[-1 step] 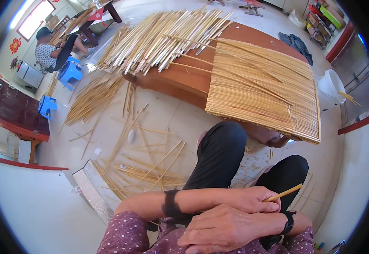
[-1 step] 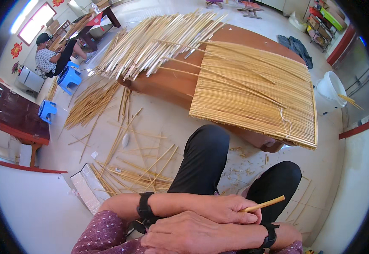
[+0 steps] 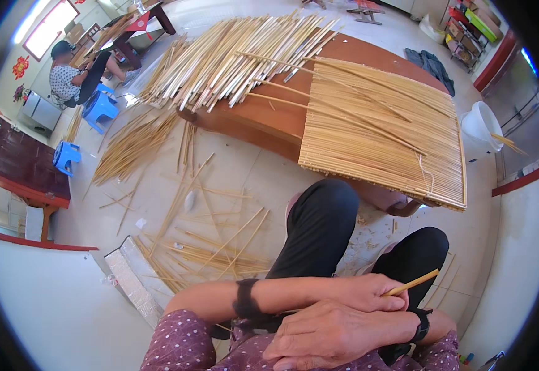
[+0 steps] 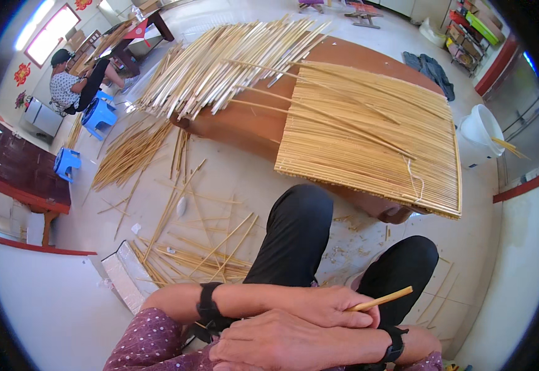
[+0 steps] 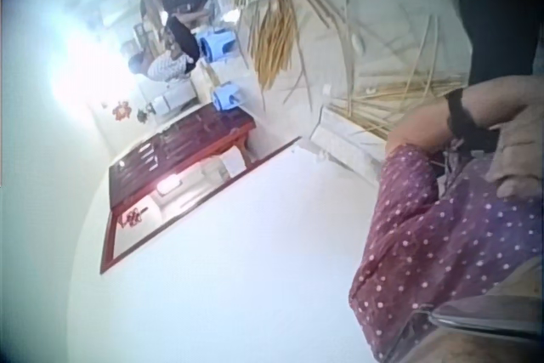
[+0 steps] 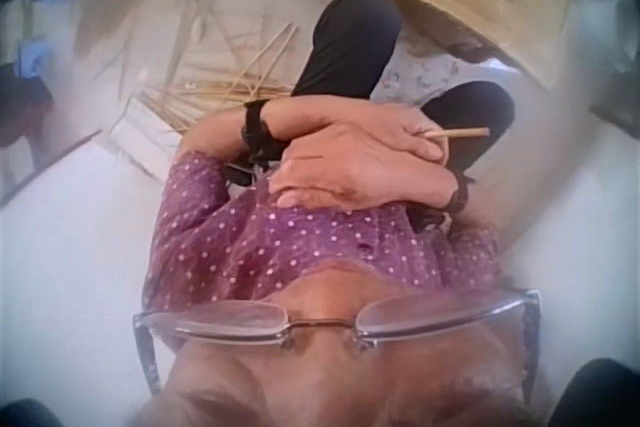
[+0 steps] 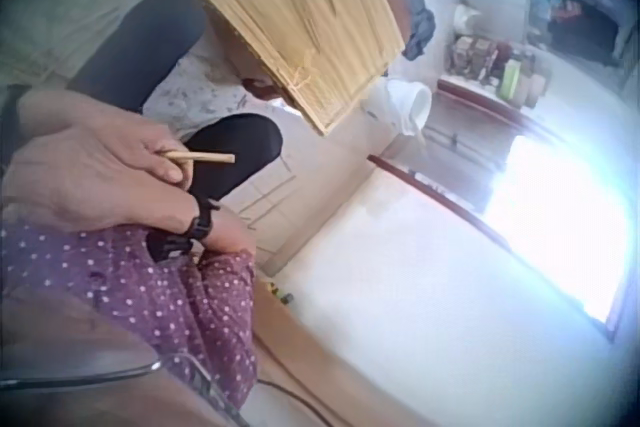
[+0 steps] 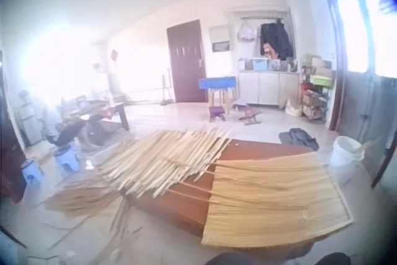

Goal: The recorder is weaving and tying together long bamboo strips to create a mat or blind.

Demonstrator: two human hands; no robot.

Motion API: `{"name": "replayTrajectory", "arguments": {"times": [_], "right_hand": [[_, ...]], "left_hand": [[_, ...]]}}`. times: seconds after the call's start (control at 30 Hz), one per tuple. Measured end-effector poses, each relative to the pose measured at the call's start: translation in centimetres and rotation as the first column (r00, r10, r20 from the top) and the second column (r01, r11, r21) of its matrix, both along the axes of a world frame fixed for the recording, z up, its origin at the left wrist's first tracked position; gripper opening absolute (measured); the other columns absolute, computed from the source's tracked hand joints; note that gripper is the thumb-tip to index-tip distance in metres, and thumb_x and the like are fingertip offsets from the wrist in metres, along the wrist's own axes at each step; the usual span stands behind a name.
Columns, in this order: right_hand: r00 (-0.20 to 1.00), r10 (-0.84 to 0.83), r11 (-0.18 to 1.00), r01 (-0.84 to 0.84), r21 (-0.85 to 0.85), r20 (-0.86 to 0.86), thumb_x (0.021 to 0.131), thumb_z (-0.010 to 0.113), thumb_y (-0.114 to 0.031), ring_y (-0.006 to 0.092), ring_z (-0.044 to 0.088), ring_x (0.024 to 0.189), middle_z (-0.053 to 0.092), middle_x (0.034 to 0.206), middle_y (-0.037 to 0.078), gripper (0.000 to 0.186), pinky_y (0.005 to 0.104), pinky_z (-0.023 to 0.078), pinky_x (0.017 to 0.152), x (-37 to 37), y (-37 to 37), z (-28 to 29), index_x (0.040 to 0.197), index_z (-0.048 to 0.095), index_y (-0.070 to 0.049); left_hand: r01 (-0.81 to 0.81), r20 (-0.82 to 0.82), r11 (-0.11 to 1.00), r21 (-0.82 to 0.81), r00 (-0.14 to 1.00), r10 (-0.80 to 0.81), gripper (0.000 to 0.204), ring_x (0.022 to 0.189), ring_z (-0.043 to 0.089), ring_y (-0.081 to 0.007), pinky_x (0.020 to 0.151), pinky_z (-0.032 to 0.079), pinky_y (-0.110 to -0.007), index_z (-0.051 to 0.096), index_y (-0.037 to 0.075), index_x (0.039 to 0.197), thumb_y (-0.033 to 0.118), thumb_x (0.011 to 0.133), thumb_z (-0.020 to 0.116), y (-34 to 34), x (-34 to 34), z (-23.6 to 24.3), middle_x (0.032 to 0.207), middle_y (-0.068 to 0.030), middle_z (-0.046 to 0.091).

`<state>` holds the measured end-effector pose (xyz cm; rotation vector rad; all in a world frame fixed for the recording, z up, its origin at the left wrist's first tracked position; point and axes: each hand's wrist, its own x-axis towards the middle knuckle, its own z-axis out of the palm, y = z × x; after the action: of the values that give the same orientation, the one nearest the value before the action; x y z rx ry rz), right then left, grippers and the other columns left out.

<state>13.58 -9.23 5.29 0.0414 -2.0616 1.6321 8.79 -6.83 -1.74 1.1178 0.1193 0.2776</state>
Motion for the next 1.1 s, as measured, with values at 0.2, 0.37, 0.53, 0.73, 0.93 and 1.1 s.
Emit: {"name": "replayTrajectory", "arguments": {"times": [0.2,0.37,0.53,0.73,0.93,1.1], "right_hand": [[0.997,0.078,0.994,-0.077,-0.078,0.005,0.089,0.066,-0.021,0.0294,0.065,0.075,0.065,0.083,0.012,0.019,0.0355,0.052,0.064,-0.1,0.4,0.4,0.094,0.065,-0.003],[0.991,0.13,0.966,-0.136,-0.22,-0.042,0.089,0.066,-0.021,0.0289,0.065,0.075,0.066,0.082,0.012,0.019,0.0359,0.052,0.065,-1.5,0.4,0.2,0.092,0.066,-0.002],[0.989,0.141,0.929,-0.148,-0.339,-0.047,0.091,0.064,-0.02,0.0271,0.065,0.074,0.066,0.081,0.012,0.019,0.0352,0.051,0.064,-0.8,0.6,0.0,0.091,0.066,-0.001],[0.967,0.222,0.871,-0.255,-0.421,-0.126,0.091,0.064,-0.02,0.0252,0.066,0.073,0.067,0.081,0.011,0.019,0.0339,0.051,0.064,-2.2,0.9,-0.1,0.092,0.066,-0.001],[0.978,0.163,0.854,-0.208,-0.476,-0.134,0.09,0.066,-0.019,0.0257,0.066,0.074,0.067,0.081,0.011,0.019,0.034,0.051,0.064,-0.5,0.7,-0.7,0.091,0.066,-0.001],[0.954,0.269,0.834,-0.298,-0.464,-0.13,0.089,0.067,-0.02,0.0264,0.066,0.075,0.067,0.082,0.012,0.02,0.0346,0.051,0.066,-0.9,1.9,-0.4,0.092,0.066,0.0]], "left_hand": [[0.083,-0.009,0.99,-0.114,0.996,-0.085,0.035,0.086,0.054,-0.012,0.078,0.045,-0.028,0.057,0.001,0.11,0.034,0.101,0.047,1.9,-4.2,1.4,0.095,-0.0034,0.059],[-0.098,0.086,0.986,0.138,0.993,0.086,0.033,0.085,0.053,-0.0145,0.076,0.044,-0.029,0.056,0.001,0.102,0.032,0.1,0.048,1.5,-2.0,1.1,0.091,-0.0047,0.057],[0.113,-0.012,0.988,0.104,0.994,-0.113,0.031,0.087,0.055,-0.0167,0.076,0.044,-0.031,0.055,0.001,0.103,0.03,0.101,0.047,3.1,-4.3,2.2,0.094,-0.0073,0.055],[-0.212,0.112,0.95,0.23,0.975,0.191,0.03,0.083,0.055,-0.0195,0.077,0.045,-0.033,0.056,0.002,0.101,0.029,0.101,0.046,1.8,-1.2,0.4,0.09,-0.0081,0.057],[0.137,-0.103,0.987,0.078,0.986,-0.129,0.031,0.09,0.057,-0.0224,0.079,0.045,-0.034,0.057,0.0,0.104,0.029,0.101,0.046,3.8,-3.4,2.0,0.097,-0.0104,0.058],[-0.223,0.103,0.946,0.234,0.974,0.204,0.03,0.089,0.058,-0.022,0.078,0.045,-0.033,0.056,0.0,0.104,0.029,0.1,0.047,2.0,-0.6,0.0,0.092,-0.0097,0.059]]}}
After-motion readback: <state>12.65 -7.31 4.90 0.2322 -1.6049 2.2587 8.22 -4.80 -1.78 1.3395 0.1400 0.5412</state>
